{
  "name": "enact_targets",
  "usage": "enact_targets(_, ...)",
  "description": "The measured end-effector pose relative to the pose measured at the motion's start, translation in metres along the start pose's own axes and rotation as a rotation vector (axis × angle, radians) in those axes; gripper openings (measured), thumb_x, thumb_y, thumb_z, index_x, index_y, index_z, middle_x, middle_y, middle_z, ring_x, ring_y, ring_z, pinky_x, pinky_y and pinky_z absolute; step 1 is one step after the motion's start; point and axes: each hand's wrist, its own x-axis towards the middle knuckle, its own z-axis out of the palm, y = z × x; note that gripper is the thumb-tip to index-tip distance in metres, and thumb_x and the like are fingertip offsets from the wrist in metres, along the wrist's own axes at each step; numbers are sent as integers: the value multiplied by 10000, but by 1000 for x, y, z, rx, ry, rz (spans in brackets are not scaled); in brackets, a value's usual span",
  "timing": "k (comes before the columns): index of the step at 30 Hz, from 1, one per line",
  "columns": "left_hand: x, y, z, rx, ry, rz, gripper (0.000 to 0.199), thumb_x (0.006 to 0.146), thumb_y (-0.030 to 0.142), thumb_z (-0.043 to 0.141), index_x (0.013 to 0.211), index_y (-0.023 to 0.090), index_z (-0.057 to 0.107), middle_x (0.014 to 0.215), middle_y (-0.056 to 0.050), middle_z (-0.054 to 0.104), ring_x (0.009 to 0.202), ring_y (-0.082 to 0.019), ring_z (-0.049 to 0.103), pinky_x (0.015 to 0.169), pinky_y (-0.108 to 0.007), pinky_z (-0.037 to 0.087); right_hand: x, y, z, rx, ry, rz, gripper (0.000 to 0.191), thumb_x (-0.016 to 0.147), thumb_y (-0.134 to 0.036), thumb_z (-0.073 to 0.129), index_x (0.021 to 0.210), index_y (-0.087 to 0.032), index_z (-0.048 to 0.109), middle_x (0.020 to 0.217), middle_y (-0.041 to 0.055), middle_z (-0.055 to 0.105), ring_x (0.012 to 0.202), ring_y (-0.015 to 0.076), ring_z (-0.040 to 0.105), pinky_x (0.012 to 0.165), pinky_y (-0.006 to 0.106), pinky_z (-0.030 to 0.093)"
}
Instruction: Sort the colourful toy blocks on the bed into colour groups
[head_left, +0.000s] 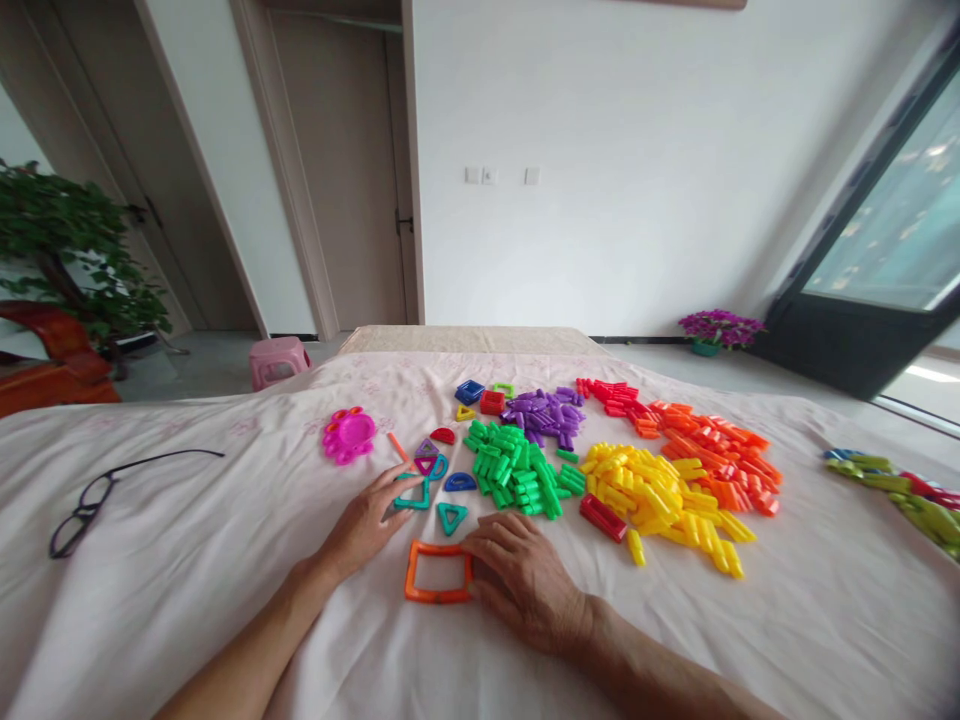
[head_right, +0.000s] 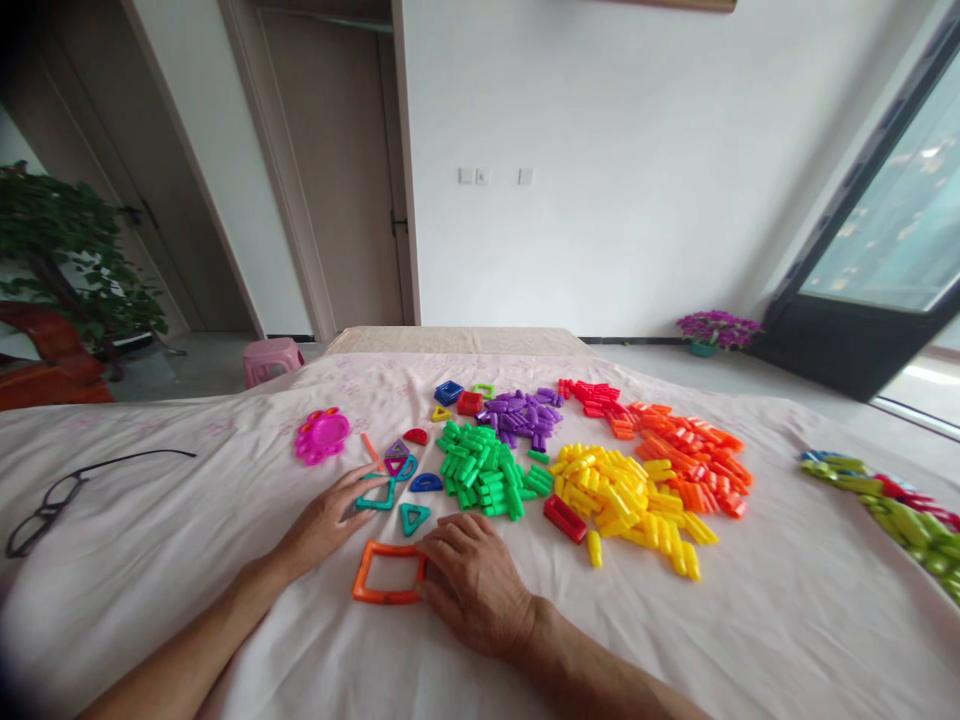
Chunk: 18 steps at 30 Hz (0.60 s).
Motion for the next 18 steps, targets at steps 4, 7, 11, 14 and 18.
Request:
enact_targets(4, -1, -1, 0, -37, -5, 34, 358, 904, 230, 575, 1241, 287, 683, 1420, -78, 588, 1296, -238, 561, 1089, -405, 466, -4, 5, 2, 41, 74, 31, 286, 1023, -304, 384, 1119, -221, 640, 1062, 78, 677, 967, 206, 582, 886, 382, 451)
enact_targets(7, -2, 1, -2, -64, -9, 67, 273, 920, 251, 569, 1138, 280, 730, 1321, -70, 659, 1229, -217, 610, 1053, -371, 493, -6, 10, 3, 52, 151, 79, 312, 1038, -311, 357, 1103, -229, 651, 1049, 70, 684, 948, 200, 587, 866, 373, 459)
enact_targets(11, -2, 5, -5, -46, 59, 110, 252, 932, 234, 546, 1095, 265, 736, 1222, -62, 701, 1168, -189, 636, 1033, -338, 498, -5, 15, 2, 32, 210, 139, 331, 1048, -331, 343, 1059, -230, 658, 1041, 64, 689, 945, 198, 588, 884, 381, 463)
enact_targets(14, -2, 4, -7, 7, 146, 96, 249, 943, 244, 524, 1077, 260, 733, 1192, -63, 702, 1145, -187, 636, 1026, -339, 493, -3, 18, 1, -12, 200, 169, 347, 1052, -325, 334, 995, -218, 659, 986, 56, 677, 898, 183, 574, 866, 365, 464)
enact_targets(18, -2, -5, -8, 61, 262, 49, 228, 933, 261, 527, 1050, 230, 721, 1137, -79, 705, 1094, -196, 644, 988, -348, 508, -3, 19, 1, -16, 174, 171, 347, 1054, -314, 334, 984, -209, 657, 965, 54, 663, 908, 173, 572, 874, 351, 462)
